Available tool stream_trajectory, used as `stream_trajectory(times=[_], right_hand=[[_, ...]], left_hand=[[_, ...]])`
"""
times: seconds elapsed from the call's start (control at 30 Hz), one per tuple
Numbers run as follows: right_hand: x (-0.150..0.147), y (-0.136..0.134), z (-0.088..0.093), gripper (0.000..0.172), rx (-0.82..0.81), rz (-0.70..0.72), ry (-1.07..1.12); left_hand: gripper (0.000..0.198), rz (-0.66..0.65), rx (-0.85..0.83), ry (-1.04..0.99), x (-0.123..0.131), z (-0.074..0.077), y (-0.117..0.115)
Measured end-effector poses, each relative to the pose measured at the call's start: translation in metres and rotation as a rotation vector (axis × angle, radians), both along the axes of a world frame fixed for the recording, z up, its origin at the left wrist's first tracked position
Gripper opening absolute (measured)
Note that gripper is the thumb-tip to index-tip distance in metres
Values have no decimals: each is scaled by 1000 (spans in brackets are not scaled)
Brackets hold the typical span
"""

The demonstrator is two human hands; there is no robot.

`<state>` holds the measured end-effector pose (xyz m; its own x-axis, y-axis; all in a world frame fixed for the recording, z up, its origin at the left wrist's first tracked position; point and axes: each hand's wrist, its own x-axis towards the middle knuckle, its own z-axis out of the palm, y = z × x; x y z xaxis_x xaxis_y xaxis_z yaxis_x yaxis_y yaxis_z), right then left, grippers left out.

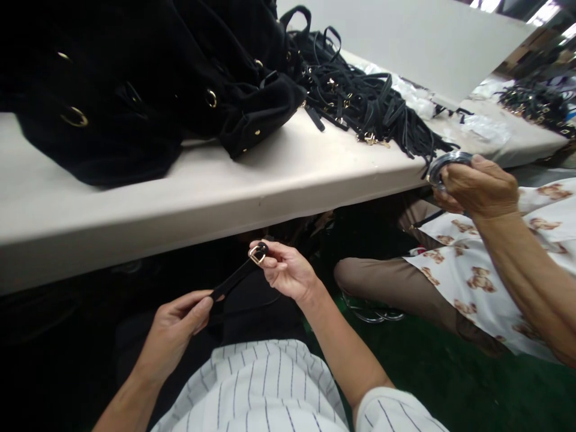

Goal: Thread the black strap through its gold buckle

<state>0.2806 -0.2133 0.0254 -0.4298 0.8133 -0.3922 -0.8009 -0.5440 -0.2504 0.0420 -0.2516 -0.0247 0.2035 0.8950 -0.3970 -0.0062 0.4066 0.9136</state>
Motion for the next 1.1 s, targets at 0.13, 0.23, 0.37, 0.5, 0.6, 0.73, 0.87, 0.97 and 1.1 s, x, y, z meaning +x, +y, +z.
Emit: stream_trajectory(times=[0.13,0.23,0.37,0.5,0.6,0.73,0.87,0.97,1.1], right_hand=[[-7,-2,-4,41,14,91,-13],[-17,-7,-11,27,47,142,-57],[-30,-13,-22,17,12,167,-95],[-35,-15,-29,12,-128,90,-114],[-36,-16,-31,7,-198,74,-147],[-37,-22,-38,13,-183,88,-284],[-31,-29,-50,22,25,94,-768],[-19,-35,-49,21,240,-81,-1240],[-7,-41,-26,33,581,-166,-1219]], left_hand=[[38,-33,-25,-30,5,1,3],[36,-58,-17,-61,15,8,4],[31,-57,1,-185,34,22,5],[29,-2,48,-354,47,27,5],[47,-17,59,-420,48,26,7],[35,-120,29,-381,46,25,12],[27,-124,-22,-377,44,24,15],[26,-124,-74,-396,42,25,15],[26,-176,-133,-455,38,33,20]])
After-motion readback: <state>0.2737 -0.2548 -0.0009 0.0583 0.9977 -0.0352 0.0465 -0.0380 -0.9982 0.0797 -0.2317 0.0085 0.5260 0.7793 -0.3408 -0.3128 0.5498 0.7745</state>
